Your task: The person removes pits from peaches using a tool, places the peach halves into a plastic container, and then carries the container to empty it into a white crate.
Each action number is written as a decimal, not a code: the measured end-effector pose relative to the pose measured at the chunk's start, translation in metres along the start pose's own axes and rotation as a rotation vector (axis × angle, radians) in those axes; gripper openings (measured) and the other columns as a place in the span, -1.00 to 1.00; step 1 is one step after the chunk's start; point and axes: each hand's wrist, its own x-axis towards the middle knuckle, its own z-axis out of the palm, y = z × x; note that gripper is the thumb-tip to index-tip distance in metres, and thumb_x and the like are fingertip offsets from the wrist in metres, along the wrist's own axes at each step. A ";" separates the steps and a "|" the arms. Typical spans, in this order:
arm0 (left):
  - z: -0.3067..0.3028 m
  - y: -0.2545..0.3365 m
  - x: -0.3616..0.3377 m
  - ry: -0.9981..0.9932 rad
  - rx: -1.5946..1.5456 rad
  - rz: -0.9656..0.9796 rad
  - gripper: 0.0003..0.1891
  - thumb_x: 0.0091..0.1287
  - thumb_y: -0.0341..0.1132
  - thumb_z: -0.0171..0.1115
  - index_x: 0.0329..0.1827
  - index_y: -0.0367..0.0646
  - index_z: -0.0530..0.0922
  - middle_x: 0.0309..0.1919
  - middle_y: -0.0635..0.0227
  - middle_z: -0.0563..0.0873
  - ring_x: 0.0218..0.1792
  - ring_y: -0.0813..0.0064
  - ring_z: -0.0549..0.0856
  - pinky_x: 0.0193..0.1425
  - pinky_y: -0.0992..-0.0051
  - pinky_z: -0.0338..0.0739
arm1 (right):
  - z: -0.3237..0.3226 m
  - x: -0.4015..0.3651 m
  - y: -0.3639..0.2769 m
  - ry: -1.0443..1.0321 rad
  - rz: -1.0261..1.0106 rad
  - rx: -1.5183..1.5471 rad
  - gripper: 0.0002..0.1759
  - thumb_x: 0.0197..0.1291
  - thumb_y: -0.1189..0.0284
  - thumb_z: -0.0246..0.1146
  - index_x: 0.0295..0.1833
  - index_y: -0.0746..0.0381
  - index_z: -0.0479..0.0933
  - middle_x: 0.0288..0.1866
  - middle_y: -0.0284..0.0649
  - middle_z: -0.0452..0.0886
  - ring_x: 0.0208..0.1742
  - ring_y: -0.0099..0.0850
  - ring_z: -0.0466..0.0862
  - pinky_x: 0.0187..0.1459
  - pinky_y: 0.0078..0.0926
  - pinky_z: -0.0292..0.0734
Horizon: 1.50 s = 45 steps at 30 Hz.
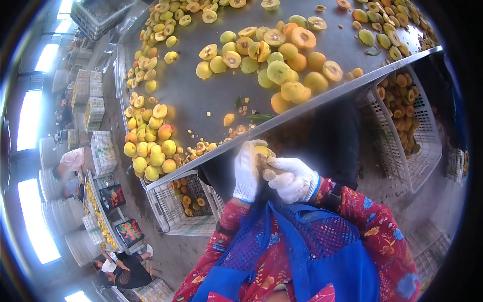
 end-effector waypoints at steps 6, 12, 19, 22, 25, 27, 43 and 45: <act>-0.028 -0.045 0.000 0.248 -0.113 -0.113 -0.62 0.60 -0.02 0.03 -0.01 -0.20 0.58 -0.22 0.11 0.70 -0.23 0.14 0.73 -0.03 0.23 0.68 | 0.028 0.016 0.003 0.154 -0.139 -0.343 -0.59 0.62 0.14 0.01 0.09 0.32 0.45 -0.61 -0.30 0.33 -0.77 -0.65 0.18 -0.80 -0.65 0.16; -0.116 0.039 -0.060 0.673 1.682 -0.320 -0.57 0.53 -0.03 0.10 0.24 -0.15 0.57 0.00 -0.02 0.71 -0.02 -0.08 0.73 0.10 0.07 0.64 | 0.046 -0.006 -0.009 0.876 -0.158 -1.169 -0.66 0.59 0.20 0.05 0.36 -0.02 0.38 -0.57 -0.49 0.28 -0.71 -0.71 0.17 -0.69 -0.72 0.03; -0.006 0.084 0.038 0.131 1.380 0.532 -0.67 0.47 -0.19 0.22 0.24 -0.04 0.62 0.09 0.09 0.73 0.06 -0.01 0.74 0.15 0.15 0.66 | 0.051 -0.001 -0.011 1.149 -0.093 -1.674 -0.68 0.58 0.11 0.03 0.16 0.09 0.46 -0.49 -0.38 0.51 -0.57 -0.60 0.49 -0.57 -0.57 0.39; 0.056 0.065 0.106 -0.267 1.457 0.644 -0.56 0.38 -0.27 0.23 0.34 0.05 0.52 0.09 0.02 0.62 -0.01 -0.07 0.72 0.10 0.07 0.65 | 0.053 -0.013 -0.011 1.046 -0.093 -1.729 -0.46 0.58 0.09 0.04 0.46 0.19 0.27 -0.46 -0.33 0.55 -0.57 -0.60 0.51 -0.54 -0.59 0.43; 0.079 0.059 0.136 -0.293 1.513 0.496 -0.56 0.33 -0.24 0.26 0.29 0.00 0.52 0.08 -0.03 0.64 -0.01 -0.12 0.72 0.12 0.09 0.64 | 0.054 -0.027 -0.001 1.048 -0.249 -1.719 -0.40 0.58 0.10 0.04 0.54 0.23 0.28 -0.46 -0.36 0.53 -0.60 -0.63 0.47 -0.58 -0.62 0.39; 0.068 0.059 0.137 -0.159 1.298 0.309 -0.57 0.32 -0.23 0.27 0.25 -0.06 0.52 0.04 -0.06 0.69 0.02 -0.12 0.72 0.15 0.10 0.62 | 0.069 -0.030 0.007 1.082 -0.290 -1.612 -0.44 0.58 0.10 0.06 0.47 0.24 0.34 -0.46 -0.37 0.52 -0.61 -0.64 0.46 -0.60 -0.63 0.37; 0.058 0.047 0.164 -0.168 0.926 0.092 -0.25 0.16 -0.01 0.48 0.32 -0.31 0.46 0.14 -0.07 0.72 0.13 0.03 0.73 0.28 0.20 0.57 | 0.071 -0.035 0.013 1.131 -0.637 -1.704 -0.69 0.54 0.10 0.10 -0.01 0.14 0.43 -0.52 -0.45 0.46 -0.71 -0.69 0.37 -0.68 -0.67 0.28; 0.049 0.043 0.158 -0.177 0.882 0.112 -0.25 0.15 -0.06 0.49 0.33 -0.31 0.45 0.19 -0.06 0.68 0.15 0.08 0.73 0.26 0.23 0.59 | 0.078 -0.037 0.016 1.136 -0.673 -1.681 -0.70 0.54 0.13 0.10 0.01 0.15 0.44 -0.52 -0.45 0.47 -0.71 -0.69 0.38 -0.68 -0.66 0.28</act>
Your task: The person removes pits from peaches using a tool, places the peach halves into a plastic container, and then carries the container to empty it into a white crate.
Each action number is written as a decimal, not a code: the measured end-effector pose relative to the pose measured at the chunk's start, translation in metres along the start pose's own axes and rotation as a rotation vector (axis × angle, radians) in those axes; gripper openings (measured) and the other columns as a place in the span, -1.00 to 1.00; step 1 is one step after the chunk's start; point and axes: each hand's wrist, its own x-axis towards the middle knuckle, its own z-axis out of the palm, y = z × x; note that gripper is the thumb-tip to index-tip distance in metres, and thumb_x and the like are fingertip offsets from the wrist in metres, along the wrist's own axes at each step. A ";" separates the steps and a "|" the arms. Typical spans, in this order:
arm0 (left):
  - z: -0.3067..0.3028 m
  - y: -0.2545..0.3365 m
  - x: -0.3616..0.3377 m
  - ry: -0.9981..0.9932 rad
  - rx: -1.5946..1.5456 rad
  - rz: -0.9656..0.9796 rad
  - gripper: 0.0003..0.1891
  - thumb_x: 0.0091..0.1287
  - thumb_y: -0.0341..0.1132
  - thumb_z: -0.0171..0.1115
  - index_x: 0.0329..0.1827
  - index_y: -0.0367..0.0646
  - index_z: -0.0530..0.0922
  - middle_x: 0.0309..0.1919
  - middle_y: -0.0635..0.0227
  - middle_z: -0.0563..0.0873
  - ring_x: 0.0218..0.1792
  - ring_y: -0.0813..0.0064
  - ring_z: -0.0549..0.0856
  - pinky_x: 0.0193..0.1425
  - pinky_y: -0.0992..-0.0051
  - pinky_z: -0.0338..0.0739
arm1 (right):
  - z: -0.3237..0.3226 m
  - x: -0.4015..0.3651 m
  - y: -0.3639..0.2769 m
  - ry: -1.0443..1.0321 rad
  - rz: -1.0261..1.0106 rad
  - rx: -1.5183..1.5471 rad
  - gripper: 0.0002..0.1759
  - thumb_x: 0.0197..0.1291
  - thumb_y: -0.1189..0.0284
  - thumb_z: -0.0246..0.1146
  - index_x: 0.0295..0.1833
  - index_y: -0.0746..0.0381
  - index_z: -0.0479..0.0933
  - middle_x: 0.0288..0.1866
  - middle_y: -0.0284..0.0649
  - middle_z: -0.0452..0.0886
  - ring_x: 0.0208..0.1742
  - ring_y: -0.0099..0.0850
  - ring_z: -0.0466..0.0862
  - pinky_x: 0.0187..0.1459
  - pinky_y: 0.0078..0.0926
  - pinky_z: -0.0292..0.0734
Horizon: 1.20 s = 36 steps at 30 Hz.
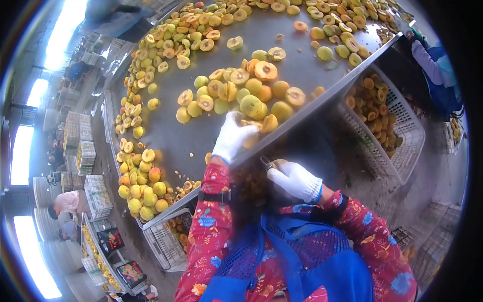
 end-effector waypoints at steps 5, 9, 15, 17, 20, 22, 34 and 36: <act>-0.022 -0.012 -0.060 -0.247 -0.732 -0.045 -0.25 0.14 -0.48 0.44 0.44 -0.23 0.33 0.17 0.20 0.62 0.21 0.37 0.62 0.32 0.39 0.54 | 0.002 -0.004 -0.012 0.113 -0.111 -0.113 -0.71 0.55 0.21 0.10 0.03 0.24 0.47 -0.51 -0.37 0.55 -0.64 -0.59 0.48 -0.55 -0.53 0.39; -0.017 -0.008 -0.106 -0.035 -0.397 0.099 -0.23 0.02 -0.52 0.52 0.33 -0.19 0.32 0.16 0.20 0.54 0.16 0.39 0.61 0.31 0.39 0.54 | 0.011 0.003 -0.013 0.117 -0.275 -0.225 -0.69 0.54 0.21 0.11 -0.01 0.27 0.47 -0.55 -0.33 0.53 -0.69 -0.56 0.46 -0.59 -0.51 0.38; -0.003 -0.018 -0.141 -0.164 -1.058 -0.036 -0.27 0.34 -0.28 0.39 0.50 -0.16 0.20 0.19 0.19 0.56 0.08 0.32 0.68 0.07 0.36 0.68 | 0.020 0.008 -0.019 0.169 -0.198 -0.328 -0.65 0.45 0.19 0.22 -0.06 0.32 0.49 -0.54 -0.15 0.58 -0.53 -0.35 0.66 -0.41 -0.34 0.52; -0.005 -0.023 -0.146 -0.234 -1.229 -0.143 -0.43 0.54 -0.20 0.10 0.56 -0.11 0.23 0.15 0.21 0.60 -0.10 0.32 0.74 -0.20 0.39 0.71 | 0.020 0.010 -0.016 0.177 -0.201 -0.433 -0.53 0.43 0.09 0.23 0.03 0.35 0.53 -0.31 0.08 0.68 -0.27 -0.02 0.71 -0.20 -0.16 0.60; 0.002 -0.036 -0.145 -0.265 -1.236 -0.175 -0.52 0.58 -0.16 0.06 0.49 -0.10 0.35 0.11 0.20 0.62 -0.21 0.42 0.70 -0.33 0.54 0.62 | 0.023 0.011 -0.011 0.206 -0.211 -0.475 -0.51 0.42 0.07 0.25 0.05 0.34 0.53 -0.25 0.16 0.70 -0.20 0.15 0.73 -0.15 -0.08 0.62; 0.006 -0.033 -0.144 -0.198 -1.430 -0.271 -0.53 0.61 -0.01 0.02 0.41 -0.12 0.42 -0.04 0.24 0.68 -0.33 0.50 0.65 -0.48 0.60 0.46 | 0.025 0.008 -0.007 0.236 -0.263 -0.504 -0.62 0.44 0.18 0.25 0.00 0.32 0.50 -0.34 0.13 0.67 -0.27 0.14 0.72 -0.23 -0.11 0.59; 0.021 -0.025 -0.155 0.044 -1.204 -0.249 -0.40 0.61 0.28 -0.14 0.20 -0.09 0.54 -0.14 0.29 0.73 -0.30 0.55 0.72 -0.47 0.65 0.51 | 0.037 -0.008 -0.015 0.033 -0.327 -0.826 -0.55 0.53 0.11 0.10 -0.14 0.35 0.52 -0.47 0.10 0.65 -0.44 0.09 0.69 -0.39 -0.06 0.61; 0.023 -0.022 -0.156 0.082 -1.177 -0.272 -0.42 0.63 0.24 -0.14 0.17 -0.11 0.55 -0.14 0.29 0.73 -0.27 0.54 0.73 -0.40 0.62 0.57 | 0.039 -0.008 -0.016 0.033 -0.301 -0.821 -0.55 0.53 0.12 0.10 -0.14 0.35 0.52 -0.47 0.10 0.64 -0.44 0.08 0.69 -0.38 -0.06 0.61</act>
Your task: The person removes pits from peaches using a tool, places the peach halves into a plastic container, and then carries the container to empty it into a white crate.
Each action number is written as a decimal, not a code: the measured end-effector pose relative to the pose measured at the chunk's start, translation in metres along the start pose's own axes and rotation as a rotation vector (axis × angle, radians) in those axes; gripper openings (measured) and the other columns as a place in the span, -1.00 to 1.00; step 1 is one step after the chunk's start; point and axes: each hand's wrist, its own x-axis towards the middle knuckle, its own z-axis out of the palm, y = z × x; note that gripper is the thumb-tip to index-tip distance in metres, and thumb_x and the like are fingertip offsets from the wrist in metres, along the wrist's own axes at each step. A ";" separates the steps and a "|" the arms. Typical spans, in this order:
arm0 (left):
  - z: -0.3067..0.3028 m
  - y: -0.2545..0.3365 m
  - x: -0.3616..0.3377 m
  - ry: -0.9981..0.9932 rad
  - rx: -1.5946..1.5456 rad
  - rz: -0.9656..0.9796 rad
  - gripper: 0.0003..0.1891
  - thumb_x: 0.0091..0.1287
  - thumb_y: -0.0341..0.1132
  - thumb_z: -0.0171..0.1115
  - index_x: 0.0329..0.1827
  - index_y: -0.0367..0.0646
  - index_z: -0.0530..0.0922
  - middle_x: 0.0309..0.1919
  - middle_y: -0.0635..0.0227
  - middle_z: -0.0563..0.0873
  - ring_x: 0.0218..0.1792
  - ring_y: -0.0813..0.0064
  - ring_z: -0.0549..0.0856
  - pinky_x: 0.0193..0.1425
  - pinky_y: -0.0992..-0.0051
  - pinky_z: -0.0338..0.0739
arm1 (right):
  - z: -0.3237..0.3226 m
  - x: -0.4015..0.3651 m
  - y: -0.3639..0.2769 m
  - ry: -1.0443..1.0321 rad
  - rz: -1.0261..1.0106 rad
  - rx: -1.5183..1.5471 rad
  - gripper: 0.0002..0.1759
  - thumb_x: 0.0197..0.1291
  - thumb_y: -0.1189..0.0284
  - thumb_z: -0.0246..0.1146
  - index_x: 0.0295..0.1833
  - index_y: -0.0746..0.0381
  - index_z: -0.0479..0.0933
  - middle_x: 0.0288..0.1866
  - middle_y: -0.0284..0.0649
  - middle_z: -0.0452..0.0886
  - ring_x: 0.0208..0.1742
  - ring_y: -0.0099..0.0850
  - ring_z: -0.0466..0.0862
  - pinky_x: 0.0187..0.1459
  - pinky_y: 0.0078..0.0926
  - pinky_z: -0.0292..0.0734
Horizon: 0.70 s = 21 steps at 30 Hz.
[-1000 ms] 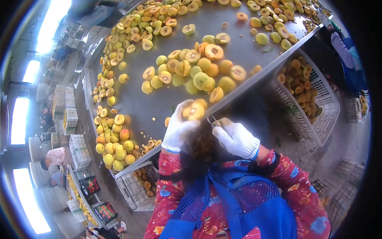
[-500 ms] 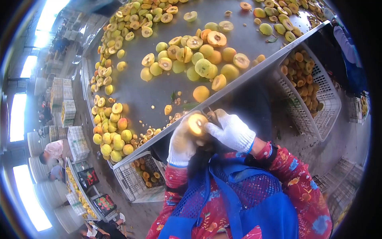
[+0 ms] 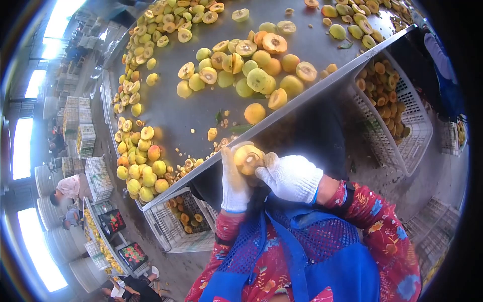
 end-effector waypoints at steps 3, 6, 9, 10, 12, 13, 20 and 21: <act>0.005 -0.002 -0.002 0.044 0.121 0.098 -0.46 0.66 0.16 -0.13 0.10 -0.18 0.57 -0.17 0.29 0.71 -0.24 0.50 0.71 -0.22 0.54 0.62 | -0.001 0.000 -0.003 -0.030 0.031 -0.007 -0.55 0.53 0.13 0.10 -0.13 0.37 0.53 -0.48 0.11 0.64 -0.44 0.08 0.70 -0.38 -0.07 0.62; 0.001 -0.005 0.000 0.055 0.380 0.278 -0.49 0.67 0.08 -0.10 0.03 -0.24 0.58 -0.20 0.29 0.69 -0.23 0.47 0.69 -0.07 0.48 0.61 | 0.001 0.002 0.000 -0.064 0.026 -0.003 -0.54 0.53 0.12 0.10 -0.12 0.37 0.53 -0.47 0.14 0.64 -0.43 0.10 0.69 -0.37 -0.05 0.61; 0.004 -0.001 -0.004 0.085 0.510 0.336 -0.51 0.68 0.03 -0.08 -0.02 -0.28 0.59 -0.23 0.28 0.69 -0.22 0.46 0.68 -0.03 0.46 0.58 | 0.015 0.003 0.011 -0.045 -0.029 0.109 -0.53 0.55 0.09 0.08 -0.13 0.34 0.53 -0.51 0.05 0.63 -0.52 0.00 0.67 -0.46 -0.13 0.59; 0.005 -0.003 -0.003 0.096 0.505 0.344 -0.52 0.68 0.02 -0.08 -0.02 -0.28 0.59 -0.24 0.27 0.69 -0.23 0.45 0.68 -0.04 0.47 0.58 | 0.017 0.004 0.014 -0.031 -0.055 0.162 -0.52 0.56 0.08 0.06 -0.14 0.33 0.52 -0.54 0.00 0.63 -0.57 -0.06 0.66 -0.50 -0.17 0.57; 0.004 -0.007 0.000 0.114 0.551 0.405 -0.52 0.68 0.01 -0.09 -0.01 -0.28 0.59 -0.24 0.25 0.70 -0.24 0.45 0.68 -0.05 0.47 0.58 | -0.003 0.005 -0.002 -0.309 0.287 0.641 -0.52 0.58 0.04 0.04 -0.16 0.27 0.51 -0.59 -0.17 0.55 -0.69 -0.27 0.55 -0.63 -0.33 0.46; 0.004 -0.011 0.002 0.120 0.603 0.459 -0.51 0.69 0.01 -0.10 0.01 -0.29 0.58 -0.24 0.24 0.71 -0.24 0.45 0.69 -0.05 0.47 0.59 | -0.012 0.008 -0.007 -0.449 0.459 0.877 -0.52 0.59 0.03 0.04 -0.17 0.24 0.50 -0.62 -0.26 0.51 -0.75 -0.38 0.49 -0.69 -0.41 0.40; 0.018 -0.002 0.007 -0.130 0.250 0.366 -0.44 0.71 0.08 -0.29 0.08 -0.25 0.54 -0.29 0.19 0.75 -0.29 0.43 0.69 -0.12 0.45 0.61 | 0.029 0.009 0.043 -1.104 0.460 2.425 -0.48 0.63 -0.02 -0.10 -0.08 0.24 0.44 -0.63 -0.41 0.28 -0.81 -0.65 0.21 -0.80 -0.63 0.16; 0.016 -0.006 0.011 -0.123 0.150 0.275 -0.42 0.69 0.15 -0.27 0.06 -0.21 0.54 -0.28 0.18 0.74 -0.31 0.43 0.69 -0.16 0.44 0.63 | 0.035 0.009 0.043 -1.134 0.422 2.496 -0.48 0.63 -0.01 -0.09 -0.07 0.26 0.45 -0.64 -0.39 0.29 -0.82 -0.63 0.22 -0.80 -0.62 0.15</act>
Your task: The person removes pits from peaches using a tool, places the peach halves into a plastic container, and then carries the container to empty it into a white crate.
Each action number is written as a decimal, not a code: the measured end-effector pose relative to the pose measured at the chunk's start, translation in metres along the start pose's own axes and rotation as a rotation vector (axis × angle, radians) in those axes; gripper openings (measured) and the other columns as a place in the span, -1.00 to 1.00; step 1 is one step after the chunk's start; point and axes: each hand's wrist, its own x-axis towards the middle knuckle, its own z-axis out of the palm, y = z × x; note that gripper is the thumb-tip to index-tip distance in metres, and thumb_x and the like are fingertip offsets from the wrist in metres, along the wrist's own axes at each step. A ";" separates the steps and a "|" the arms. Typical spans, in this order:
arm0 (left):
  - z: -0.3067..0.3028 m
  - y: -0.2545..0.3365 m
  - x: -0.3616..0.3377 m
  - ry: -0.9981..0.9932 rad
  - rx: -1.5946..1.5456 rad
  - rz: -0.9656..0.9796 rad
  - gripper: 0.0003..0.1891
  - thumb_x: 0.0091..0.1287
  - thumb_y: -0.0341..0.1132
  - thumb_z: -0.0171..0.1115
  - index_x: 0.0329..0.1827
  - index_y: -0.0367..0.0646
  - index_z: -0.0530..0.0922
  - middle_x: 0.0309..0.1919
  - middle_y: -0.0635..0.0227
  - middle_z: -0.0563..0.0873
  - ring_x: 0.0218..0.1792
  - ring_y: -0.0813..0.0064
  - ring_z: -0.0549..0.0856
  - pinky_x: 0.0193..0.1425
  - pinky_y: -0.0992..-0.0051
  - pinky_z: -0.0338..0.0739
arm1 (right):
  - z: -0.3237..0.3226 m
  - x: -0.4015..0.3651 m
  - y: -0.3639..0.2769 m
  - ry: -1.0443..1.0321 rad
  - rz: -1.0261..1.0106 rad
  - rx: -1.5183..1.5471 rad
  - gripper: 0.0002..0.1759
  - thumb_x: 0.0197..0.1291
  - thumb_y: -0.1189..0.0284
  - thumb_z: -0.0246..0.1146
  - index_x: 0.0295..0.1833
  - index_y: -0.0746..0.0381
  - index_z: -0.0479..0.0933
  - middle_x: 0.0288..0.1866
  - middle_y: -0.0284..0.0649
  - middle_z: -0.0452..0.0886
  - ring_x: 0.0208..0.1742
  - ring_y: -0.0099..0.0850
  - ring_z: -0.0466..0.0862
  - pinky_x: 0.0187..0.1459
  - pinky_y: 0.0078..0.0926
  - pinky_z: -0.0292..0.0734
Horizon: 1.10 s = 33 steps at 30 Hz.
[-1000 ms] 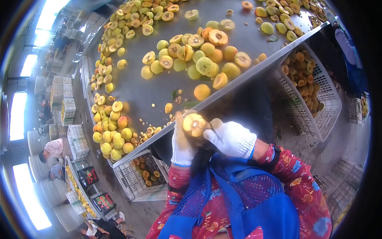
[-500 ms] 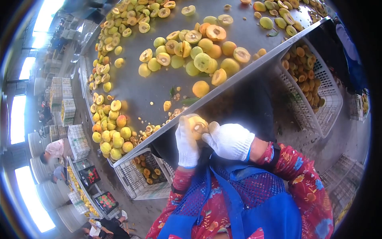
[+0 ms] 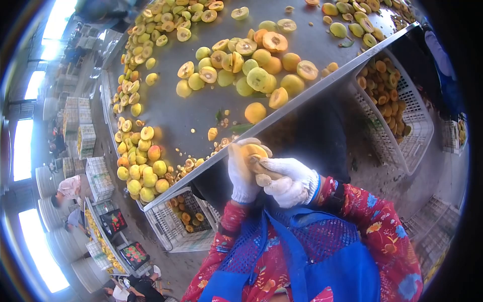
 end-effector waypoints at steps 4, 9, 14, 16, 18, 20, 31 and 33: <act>-0.011 -0.001 0.000 0.274 -0.309 -0.255 -0.42 0.64 0.21 -0.12 -0.01 -0.20 0.56 -0.28 0.20 0.73 -0.34 0.44 0.69 -0.32 0.53 0.61 | 0.002 -0.002 0.004 0.126 -0.076 -0.130 -0.47 0.62 -0.01 -0.06 -0.07 0.28 0.47 -0.65 -0.38 0.30 -0.82 -0.62 0.22 -0.80 -0.61 0.14; -0.097 0.062 -0.057 0.610 0.982 -0.214 -0.42 0.39 -0.02 0.34 0.33 -0.21 0.48 0.08 -0.08 0.63 0.06 -0.20 0.67 0.23 0.01 0.58 | 0.022 -0.006 -0.003 0.625 -0.114 -0.808 -0.53 0.57 0.04 0.11 0.09 0.28 0.53 -0.62 -0.40 0.37 -0.78 -0.61 0.27 -0.77 -0.65 0.13; -0.101 0.082 -0.052 0.652 1.804 -0.039 -0.58 0.50 -0.08 0.19 0.31 -0.08 0.55 0.19 0.02 0.65 0.14 -0.07 0.69 0.23 0.05 0.59 | 0.019 -0.001 -0.005 0.656 -0.144 -0.833 -0.58 0.55 0.06 0.15 0.09 0.24 0.56 -0.56 -0.34 0.49 -0.76 -0.62 0.34 -0.76 -0.62 0.17; -0.068 0.079 -0.004 0.322 1.702 0.167 -0.61 0.48 -0.17 0.19 0.33 0.00 0.55 0.26 0.10 0.61 0.17 -0.04 0.67 0.24 0.09 0.60 | 0.005 0.002 -0.010 0.770 -0.185 -0.947 -0.59 0.54 0.07 0.17 0.09 0.23 0.57 -0.53 -0.29 0.55 -0.76 -0.60 0.37 -0.76 -0.61 0.19; -0.038 0.061 0.051 -0.029 1.780 0.413 -0.59 0.41 -0.28 0.22 0.33 0.07 0.56 0.28 0.14 0.60 0.20 0.01 0.66 0.25 0.12 0.60 | 0.000 -0.001 -0.012 0.821 -0.226 -1.006 -0.61 0.52 0.09 0.20 0.07 0.22 0.57 -0.48 -0.21 0.62 -0.75 -0.56 0.43 -0.75 -0.61 0.24; -0.025 0.044 0.101 -0.340 1.801 0.535 -0.55 0.35 -0.34 0.25 0.33 0.08 0.56 0.27 0.13 0.60 0.21 0.05 0.66 0.26 0.15 0.61 | 0.002 -0.009 -0.012 0.822 -0.264 -0.992 -0.60 0.52 0.09 0.21 0.06 0.23 0.57 -0.49 -0.23 0.61 -0.75 -0.57 0.42 -0.73 -0.62 0.26; -0.062 0.056 0.061 -0.088 -0.303 -0.379 -0.41 0.24 -0.10 0.07 0.35 -0.12 0.48 -0.05 -0.08 0.74 -0.51 0.25 0.74 -0.59 0.52 0.60 | 0.046 -0.008 0.009 0.906 -0.737 -2.072 -0.61 0.53 0.16 0.14 0.05 0.32 0.54 -0.43 -0.01 0.67 -0.47 -0.11 0.71 -0.41 -0.21 0.59; -0.055 0.044 0.041 -0.054 -0.188 -0.299 -0.48 0.49 0.06 -0.07 0.26 -0.13 0.52 -0.07 0.05 0.75 -0.49 0.32 0.73 -0.54 0.52 0.62 | 0.057 0.005 0.011 0.939 -0.654 -2.220 -0.62 0.51 0.18 0.15 0.04 0.34 0.53 -0.34 0.14 0.68 -0.32 0.13 0.71 -0.27 -0.04 0.60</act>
